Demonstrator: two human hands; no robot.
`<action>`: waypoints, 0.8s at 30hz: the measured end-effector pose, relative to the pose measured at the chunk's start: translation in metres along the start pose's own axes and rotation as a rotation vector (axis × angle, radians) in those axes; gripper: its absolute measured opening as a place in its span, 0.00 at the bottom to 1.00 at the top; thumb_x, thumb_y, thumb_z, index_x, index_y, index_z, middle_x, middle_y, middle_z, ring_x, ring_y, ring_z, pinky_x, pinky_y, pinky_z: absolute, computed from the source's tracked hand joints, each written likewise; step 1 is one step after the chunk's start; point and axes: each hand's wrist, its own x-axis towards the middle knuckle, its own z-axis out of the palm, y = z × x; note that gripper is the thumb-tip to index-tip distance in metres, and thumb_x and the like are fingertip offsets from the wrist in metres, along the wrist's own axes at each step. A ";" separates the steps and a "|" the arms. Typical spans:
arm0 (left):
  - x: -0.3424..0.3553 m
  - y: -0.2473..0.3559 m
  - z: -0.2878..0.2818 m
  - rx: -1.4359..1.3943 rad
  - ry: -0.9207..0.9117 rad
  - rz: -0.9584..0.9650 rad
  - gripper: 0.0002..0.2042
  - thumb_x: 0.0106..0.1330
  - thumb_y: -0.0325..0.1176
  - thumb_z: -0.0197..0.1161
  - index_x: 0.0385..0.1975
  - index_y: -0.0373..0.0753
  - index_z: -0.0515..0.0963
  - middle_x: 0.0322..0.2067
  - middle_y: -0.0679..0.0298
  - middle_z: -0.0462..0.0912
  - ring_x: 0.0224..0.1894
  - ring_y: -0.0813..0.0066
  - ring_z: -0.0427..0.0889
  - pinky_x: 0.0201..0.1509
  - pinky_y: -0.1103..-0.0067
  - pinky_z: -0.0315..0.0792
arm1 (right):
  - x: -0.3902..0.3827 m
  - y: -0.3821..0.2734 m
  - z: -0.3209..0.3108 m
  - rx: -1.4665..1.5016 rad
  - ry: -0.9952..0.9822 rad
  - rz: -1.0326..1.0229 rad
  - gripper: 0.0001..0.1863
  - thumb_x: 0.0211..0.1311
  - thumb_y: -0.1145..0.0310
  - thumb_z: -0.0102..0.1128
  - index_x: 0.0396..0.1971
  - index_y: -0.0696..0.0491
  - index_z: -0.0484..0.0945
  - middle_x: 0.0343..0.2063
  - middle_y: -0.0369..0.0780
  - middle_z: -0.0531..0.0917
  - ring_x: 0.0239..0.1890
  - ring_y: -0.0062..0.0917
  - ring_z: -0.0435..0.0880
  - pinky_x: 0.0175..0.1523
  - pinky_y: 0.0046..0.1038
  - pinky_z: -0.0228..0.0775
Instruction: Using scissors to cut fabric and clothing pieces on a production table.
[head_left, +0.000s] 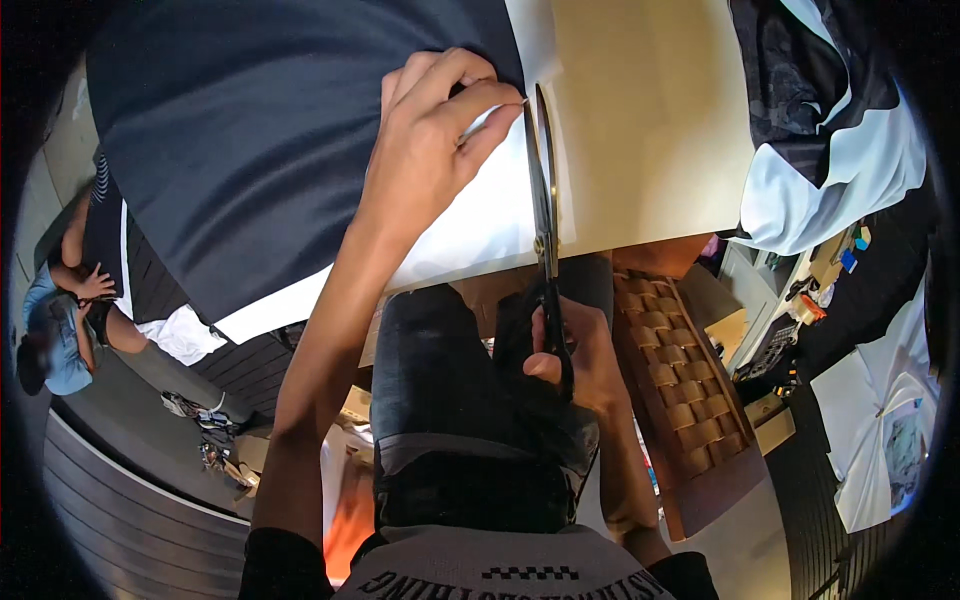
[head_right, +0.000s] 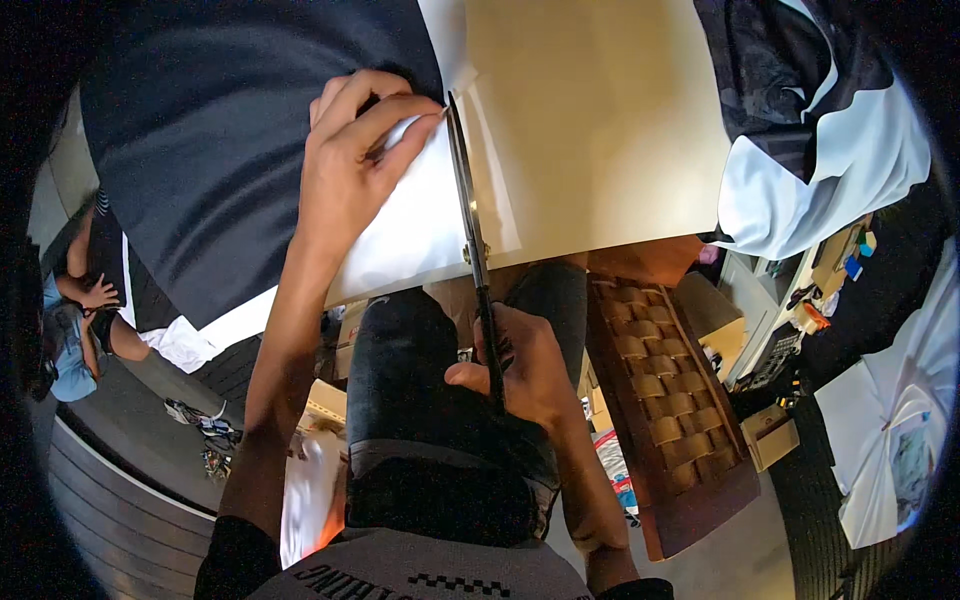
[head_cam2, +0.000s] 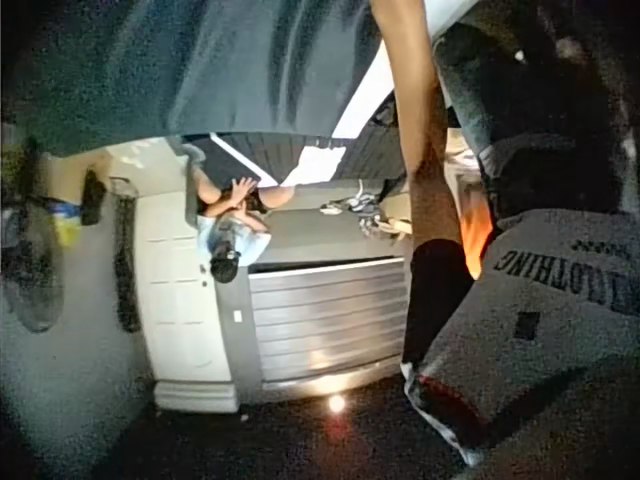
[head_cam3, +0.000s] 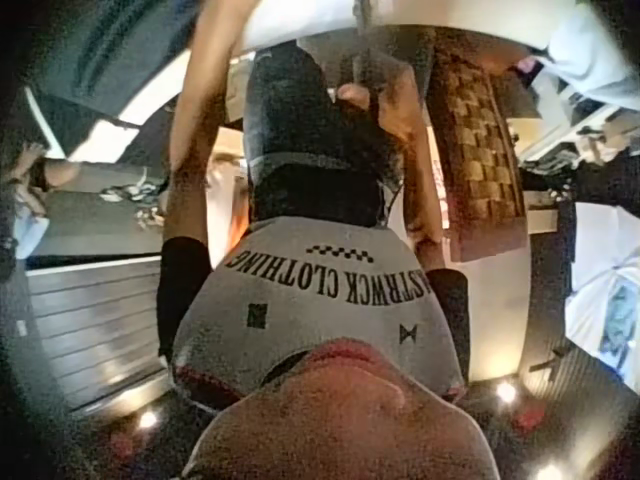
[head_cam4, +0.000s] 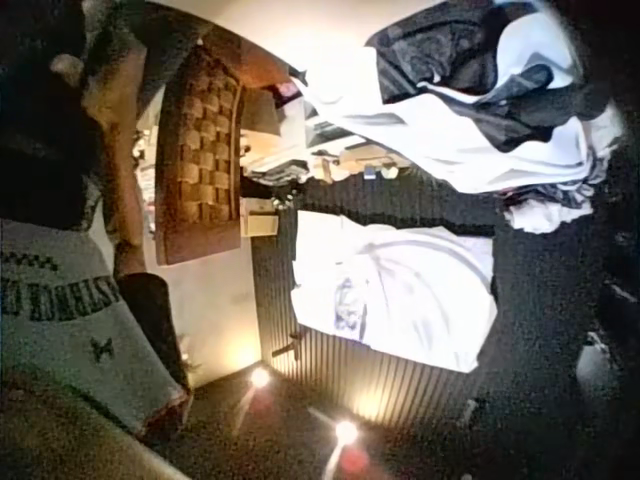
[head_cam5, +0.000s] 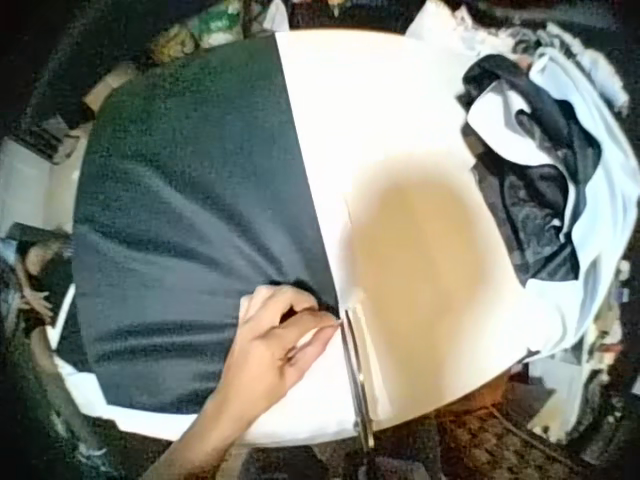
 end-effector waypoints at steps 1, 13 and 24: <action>-0.001 0.000 0.002 0.002 0.021 -0.006 0.05 0.56 0.29 0.66 0.31 0.37 0.83 0.35 0.69 0.77 0.36 0.73 0.70 0.45 0.80 0.62 | 0.000 0.000 -0.001 -0.006 -0.001 -0.003 0.29 0.38 0.43 0.73 0.21 0.53 0.71 0.16 0.31 0.71 0.19 0.16 0.63 0.27 0.19 0.53; 0.018 0.003 -0.004 0.103 0.035 -0.021 0.06 0.56 0.27 0.66 0.32 0.35 0.83 0.32 0.68 0.77 0.31 0.75 0.70 0.40 0.81 0.63 | -0.015 0.015 -0.013 0.093 -0.046 0.018 0.29 0.36 0.44 0.75 0.21 0.53 0.71 0.16 0.32 0.72 0.18 0.16 0.63 0.26 0.19 0.54; 0.033 0.004 0.001 -0.096 0.256 0.049 0.05 0.53 0.24 0.67 0.30 0.35 0.83 0.30 0.68 0.77 0.24 0.79 0.68 0.29 0.85 0.62 | -0.016 0.021 -0.016 0.145 -0.036 -0.044 0.28 0.35 0.46 0.77 0.23 0.53 0.71 0.17 0.31 0.73 0.20 0.16 0.65 0.28 0.18 0.55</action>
